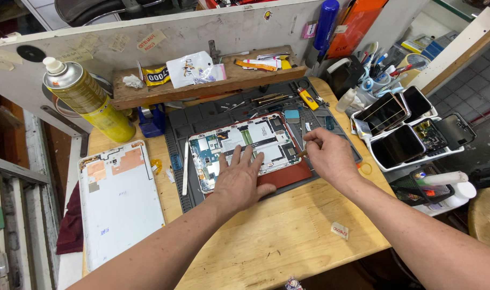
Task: The person uses a small metal tool to carefully pry and lift a thin copper-colored ribbon cable from the internal frame of a disassembled tablet. The hands repeatedly adjust the cable's position along the device's edge.
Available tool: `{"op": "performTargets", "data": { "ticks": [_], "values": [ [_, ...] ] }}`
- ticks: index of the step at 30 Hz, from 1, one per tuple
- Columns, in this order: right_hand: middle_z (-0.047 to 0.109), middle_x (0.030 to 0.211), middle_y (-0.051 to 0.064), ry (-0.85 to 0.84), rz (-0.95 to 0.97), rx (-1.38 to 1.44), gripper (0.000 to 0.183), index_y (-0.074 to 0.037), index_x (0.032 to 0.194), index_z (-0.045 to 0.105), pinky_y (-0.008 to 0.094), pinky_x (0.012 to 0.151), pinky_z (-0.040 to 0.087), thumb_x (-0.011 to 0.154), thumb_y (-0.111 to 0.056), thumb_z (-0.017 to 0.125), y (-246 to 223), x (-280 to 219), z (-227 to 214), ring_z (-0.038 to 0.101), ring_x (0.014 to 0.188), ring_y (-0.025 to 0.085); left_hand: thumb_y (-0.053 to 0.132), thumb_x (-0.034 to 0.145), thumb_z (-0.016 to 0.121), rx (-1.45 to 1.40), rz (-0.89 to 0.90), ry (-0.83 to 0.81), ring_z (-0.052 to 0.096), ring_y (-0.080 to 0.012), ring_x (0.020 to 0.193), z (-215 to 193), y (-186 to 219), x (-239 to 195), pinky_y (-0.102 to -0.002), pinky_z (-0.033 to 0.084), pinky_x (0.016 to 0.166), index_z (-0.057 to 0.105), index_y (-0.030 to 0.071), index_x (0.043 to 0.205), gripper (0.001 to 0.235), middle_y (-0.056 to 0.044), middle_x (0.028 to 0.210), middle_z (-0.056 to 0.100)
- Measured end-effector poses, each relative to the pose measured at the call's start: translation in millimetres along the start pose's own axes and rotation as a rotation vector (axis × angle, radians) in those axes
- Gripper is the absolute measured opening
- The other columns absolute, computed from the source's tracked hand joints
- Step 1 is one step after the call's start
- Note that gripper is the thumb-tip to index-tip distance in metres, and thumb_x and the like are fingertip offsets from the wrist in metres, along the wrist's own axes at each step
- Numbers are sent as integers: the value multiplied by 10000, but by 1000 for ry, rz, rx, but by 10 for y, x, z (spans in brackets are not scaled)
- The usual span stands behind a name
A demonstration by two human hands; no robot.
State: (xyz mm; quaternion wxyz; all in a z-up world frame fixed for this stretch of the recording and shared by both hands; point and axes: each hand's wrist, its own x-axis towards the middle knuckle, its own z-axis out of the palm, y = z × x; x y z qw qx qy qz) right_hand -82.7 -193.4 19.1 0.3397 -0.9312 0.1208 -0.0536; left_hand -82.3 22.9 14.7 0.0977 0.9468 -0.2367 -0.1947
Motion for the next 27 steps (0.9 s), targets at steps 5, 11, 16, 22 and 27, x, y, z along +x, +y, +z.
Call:
{"op": "performTargets", "data": {
  "ticks": [5, 11, 16, 22, 27],
  "values": [
    [776, 860, 81, -20, 19, 18, 232, -78, 1103, 737, 365, 750, 571, 932, -161, 604, 22, 74, -31, 745, 798, 220, 468, 975, 551, 0, 21, 91, 170, -358, 1540, 58, -109, 119, -660, 134, 1216, 374, 194, 1540, 653, -134, 1629, 268],
    [784, 886, 88, -3, 35, 6, 244, -90, 1112, 749, 364, 755, 574, 932, -155, 598, 73, 158, -39, 747, 798, 221, 463, 991, 518, 16, 20, 133, 169, -367, 1526, 154, -165, 188, -656, 126, 1209, 370, 191, 1538, 628, -141, 1625, 261],
    [788, 920, 82, 10, 0, 29, 250, -77, 1107, 743, 354, 771, 577, 916, -136, 593, 86, 189, -57, 755, 824, 212, 468, 1000, 497, 30, 9, 137, 170, -356, 1532, 133, -183, 246, -657, 134, 1210, 373, 205, 1541, 614, -133, 1631, 266],
    [785, 943, 88, -2, -60, 17, 251, -70, 1114, 738, 359, 800, 573, 913, -123, 596, 120, 203, -32, 750, 852, 219, 472, 996, 496, 22, -27, 108, 156, -346, 1539, 93, -167, 307, -656, 125, 1218, 371, 224, 1546, 616, -126, 1639, 251],
    [782, 940, 94, -19, -56, -6, 242, -78, 1117, 730, 369, 798, 576, 922, -133, 598, 88, 162, -36, 748, 849, 236, 401, 956, 617, -18, -38, 131, 245, -339, 1501, -2, -117, 293, -674, 165, 1201, 485, 204, 1472, 567, -127, 1566, 357]
  ]
}}
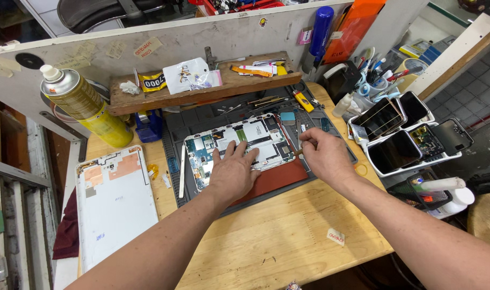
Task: The person uses a small metal tool to carefully pry and lift a thin copper-colored ribbon cable from the internal frame of a disassembled tablet. The hands repeatedly adjust the cable's position along the device's edge.
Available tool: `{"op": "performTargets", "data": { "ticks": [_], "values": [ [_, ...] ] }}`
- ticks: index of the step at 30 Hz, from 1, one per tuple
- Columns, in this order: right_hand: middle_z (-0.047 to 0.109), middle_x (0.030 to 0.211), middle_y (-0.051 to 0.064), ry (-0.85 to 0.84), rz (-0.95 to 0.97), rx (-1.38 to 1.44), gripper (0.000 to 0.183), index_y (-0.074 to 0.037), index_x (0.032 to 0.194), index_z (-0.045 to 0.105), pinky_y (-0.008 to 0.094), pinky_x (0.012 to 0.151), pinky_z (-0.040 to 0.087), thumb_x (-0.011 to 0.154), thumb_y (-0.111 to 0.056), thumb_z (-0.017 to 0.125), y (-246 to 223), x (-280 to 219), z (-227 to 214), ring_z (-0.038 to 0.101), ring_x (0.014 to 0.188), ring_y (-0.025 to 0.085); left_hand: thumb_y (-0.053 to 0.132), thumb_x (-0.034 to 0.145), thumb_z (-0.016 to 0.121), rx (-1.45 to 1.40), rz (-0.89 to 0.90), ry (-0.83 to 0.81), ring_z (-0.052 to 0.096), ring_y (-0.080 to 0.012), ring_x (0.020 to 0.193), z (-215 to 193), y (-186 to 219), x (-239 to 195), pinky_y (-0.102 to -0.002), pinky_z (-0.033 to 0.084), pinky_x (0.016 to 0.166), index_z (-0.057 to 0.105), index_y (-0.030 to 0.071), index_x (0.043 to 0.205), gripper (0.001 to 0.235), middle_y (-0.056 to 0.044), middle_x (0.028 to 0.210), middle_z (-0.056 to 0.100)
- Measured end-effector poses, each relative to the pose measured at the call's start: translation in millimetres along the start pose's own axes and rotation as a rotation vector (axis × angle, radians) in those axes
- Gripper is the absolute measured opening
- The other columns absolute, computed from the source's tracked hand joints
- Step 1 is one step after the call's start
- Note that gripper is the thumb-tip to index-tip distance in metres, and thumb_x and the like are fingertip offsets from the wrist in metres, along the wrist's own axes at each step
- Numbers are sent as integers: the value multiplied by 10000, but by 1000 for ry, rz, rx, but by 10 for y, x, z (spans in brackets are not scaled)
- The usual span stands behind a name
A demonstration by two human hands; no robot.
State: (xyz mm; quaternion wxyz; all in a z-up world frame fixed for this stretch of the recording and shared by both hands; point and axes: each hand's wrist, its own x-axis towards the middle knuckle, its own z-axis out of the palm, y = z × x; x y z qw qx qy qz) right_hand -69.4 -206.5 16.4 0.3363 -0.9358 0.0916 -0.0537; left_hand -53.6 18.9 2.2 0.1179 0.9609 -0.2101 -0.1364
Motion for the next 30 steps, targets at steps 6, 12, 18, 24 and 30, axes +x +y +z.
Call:
{"op": "performTargets", "data": {
  "ticks": [6, 12, 18, 24, 30],
  "values": [
    [785, 940, 82, -67, 37, -14, 240, -85, 1118, 724, 368, 803, 575, 934, -133, 577, -83, -54, -38, 751, 848, 227, 308, 881, 761, -53, -72, -55, 352, -317, 1452, -123, 88, 96, -680, 243, 1195, 584, 172, 1388, 554, -110, 1459, 470],
    [783, 956, 94, -75, 25, -7, 237, -67, 1121, 708, 371, 811, 578, 941, -129, 566, -110, -80, -38, 752, 870, 225, 316, 896, 747, -48, -49, -10, 268, -368, 1491, -38, 60, 78, -681, 201, 1195, 566, 169, 1408, 562, -146, 1538, 394],
    [781, 973, 97, -49, 9, -7, 226, -66, 1117, 714, 374, 828, 574, 943, -150, 596, -115, -83, -41, 748, 901, 239, 330, 909, 723, -39, -47, -10, 266, -359, 1504, 0, 45, 71, -668, 216, 1203, 550, 177, 1426, 566, -143, 1558, 382],
    [789, 972, 120, -61, -45, -55, 243, -67, 1135, 703, 382, 837, 579, 930, -126, 586, -129, -70, -44, 757, 904, 261, 334, 919, 712, -36, -51, -17, 244, -360, 1509, -7, 43, 72, -671, 200, 1203, 533, 187, 1444, 574, -143, 1570, 361],
    [774, 988, 126, -172, -245, -115, 232, -65, 1110, 703, 406, 815, 581, 916, -115, 586, -195, -35, -64, 748, 911, 294, 330, 918, 710, -49, -62, -22, 248, -350, 1513, -19, 57, 63, -662, 201, 1212, 537, 196, 1443, 569, -131, 1566, 372]
  ]
}}
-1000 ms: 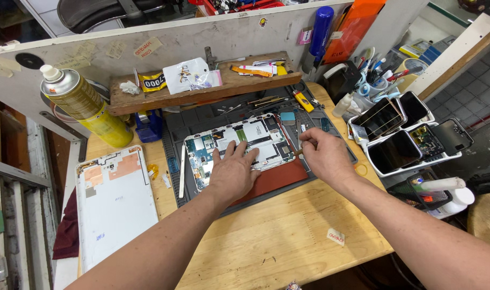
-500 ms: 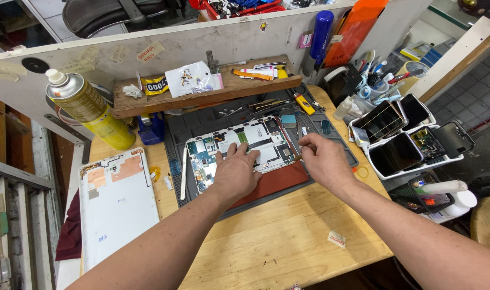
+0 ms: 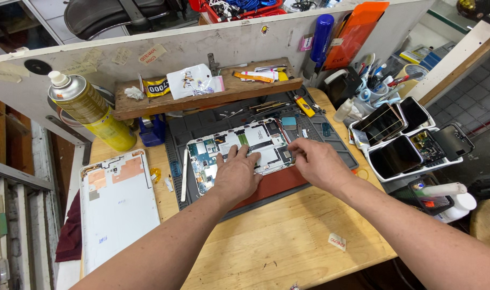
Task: The person uses a small metal tool to carefully pry and lift a thin copper-colored ribbon cable from the internal frame of a disassembled tablet. The hands repeatedly adjust the cable's position along the device's edge.
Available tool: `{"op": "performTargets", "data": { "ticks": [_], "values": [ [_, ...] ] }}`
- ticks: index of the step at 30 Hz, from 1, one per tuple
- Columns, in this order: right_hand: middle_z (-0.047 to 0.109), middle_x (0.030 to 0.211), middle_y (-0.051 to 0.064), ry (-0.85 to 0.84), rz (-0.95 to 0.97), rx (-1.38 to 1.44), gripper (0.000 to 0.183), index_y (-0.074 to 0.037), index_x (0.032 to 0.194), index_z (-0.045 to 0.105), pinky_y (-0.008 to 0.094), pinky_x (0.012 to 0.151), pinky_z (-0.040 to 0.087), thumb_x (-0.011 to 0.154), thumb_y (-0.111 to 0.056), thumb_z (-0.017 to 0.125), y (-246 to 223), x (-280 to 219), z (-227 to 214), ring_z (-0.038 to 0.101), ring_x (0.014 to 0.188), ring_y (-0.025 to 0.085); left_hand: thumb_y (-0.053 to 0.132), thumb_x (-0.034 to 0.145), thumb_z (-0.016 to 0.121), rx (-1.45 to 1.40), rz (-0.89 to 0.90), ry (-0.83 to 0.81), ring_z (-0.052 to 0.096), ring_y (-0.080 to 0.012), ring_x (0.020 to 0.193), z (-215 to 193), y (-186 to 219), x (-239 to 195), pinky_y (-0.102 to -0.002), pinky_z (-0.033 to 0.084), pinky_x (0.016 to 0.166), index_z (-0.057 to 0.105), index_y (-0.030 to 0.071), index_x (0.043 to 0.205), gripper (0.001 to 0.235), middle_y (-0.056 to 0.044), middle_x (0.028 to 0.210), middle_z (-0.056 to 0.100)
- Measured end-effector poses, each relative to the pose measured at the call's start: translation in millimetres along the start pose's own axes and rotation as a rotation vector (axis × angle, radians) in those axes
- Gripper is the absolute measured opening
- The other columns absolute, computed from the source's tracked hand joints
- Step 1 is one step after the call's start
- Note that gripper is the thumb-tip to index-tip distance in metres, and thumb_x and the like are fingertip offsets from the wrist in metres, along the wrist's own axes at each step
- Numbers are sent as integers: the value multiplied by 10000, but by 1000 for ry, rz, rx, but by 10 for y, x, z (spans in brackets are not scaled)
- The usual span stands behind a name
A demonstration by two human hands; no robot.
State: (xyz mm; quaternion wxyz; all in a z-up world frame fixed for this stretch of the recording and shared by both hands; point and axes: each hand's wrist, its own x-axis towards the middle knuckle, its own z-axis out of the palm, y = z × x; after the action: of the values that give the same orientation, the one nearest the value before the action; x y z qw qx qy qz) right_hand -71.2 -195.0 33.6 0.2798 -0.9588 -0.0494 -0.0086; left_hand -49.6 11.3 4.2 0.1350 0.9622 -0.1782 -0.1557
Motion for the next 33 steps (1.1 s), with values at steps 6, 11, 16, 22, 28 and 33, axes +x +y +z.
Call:
{"op": "performTargets", "data": {
  "ticks": [6, 11, 16, 22, 28, 33],
  "values": [
    [769, 903, 190, -154, 184, -289, 308, -102, 1139, 702, 460, 835, 568, 1003, -372, 643, -109, 67, -46, 724, 907, 357, 330, 925, 709, 3, -13, -28, 235, -342, 1522, -28, 24, -6, -653, 181, 1225, 537, 214, 1442, 556, -117, 1569, 372],
    [751, 912, 188, -87, 30, -282, 274, -108, 1188, 679, 495, 821, 554, 976, -256, 592, -153, 135, -42, 724, 878, 377, 351, 929, 708, 17, -22, -55, 224, -336, 1532, -44, 15, -19, -644, 181, 1232, 531, 233, 1447, 560, -111, 1576, 366],
    [749, 906, 184, -149, 29, -278, 285, -123, 1216, 658, 496, 823, 547, 984, -266, 572, -163, 128, -123, 717, 886, 373, 362, 930, 702, 22, -16, -52, 218, -328, 1531, -40, 15, -24, -641, 172, 1234, 501, 234, 1469, 588, -107, 1579, 355],
    [760, 938, 148, -241, 27, -326, 250, -157, 1180, 687, 485, 841, 556, 1010, -260, 535, -217, 133, -171, 728, 905, 343, 355, 926, 702, 5, -7, -42, 212, -344, 1530, -17, -4, -17, -645, 176, 1227, 502, 226, 1469, 592, -118, 1592, 335],
    [763, 981, 128, -260, -15, -321, 249, -162, 1158, 700, 483, 841, 558, 1007, -248, 522, -171, 161, -174, 721, 926, 341, 358, 929, 698, 2, 23, -1, 212, -361, 1525, 38, -37, -14, -660, 173, 1217, 495, 206, 1473, 600, -136, 1595, 328],
    [764, 974, 128, -272, -54, -328, 252, -155, 1153, 708, 476, 839, 563, 1007, -246, 523, -126, 169, -175, 725, 922, 340, 357, 939, 683, 19, 37, 16, 219, -366, 1522, 49, -49, -27, -662, 174, 1213, 480, 195, 1484, 603, -142, 1598, 326]
  ]
}}
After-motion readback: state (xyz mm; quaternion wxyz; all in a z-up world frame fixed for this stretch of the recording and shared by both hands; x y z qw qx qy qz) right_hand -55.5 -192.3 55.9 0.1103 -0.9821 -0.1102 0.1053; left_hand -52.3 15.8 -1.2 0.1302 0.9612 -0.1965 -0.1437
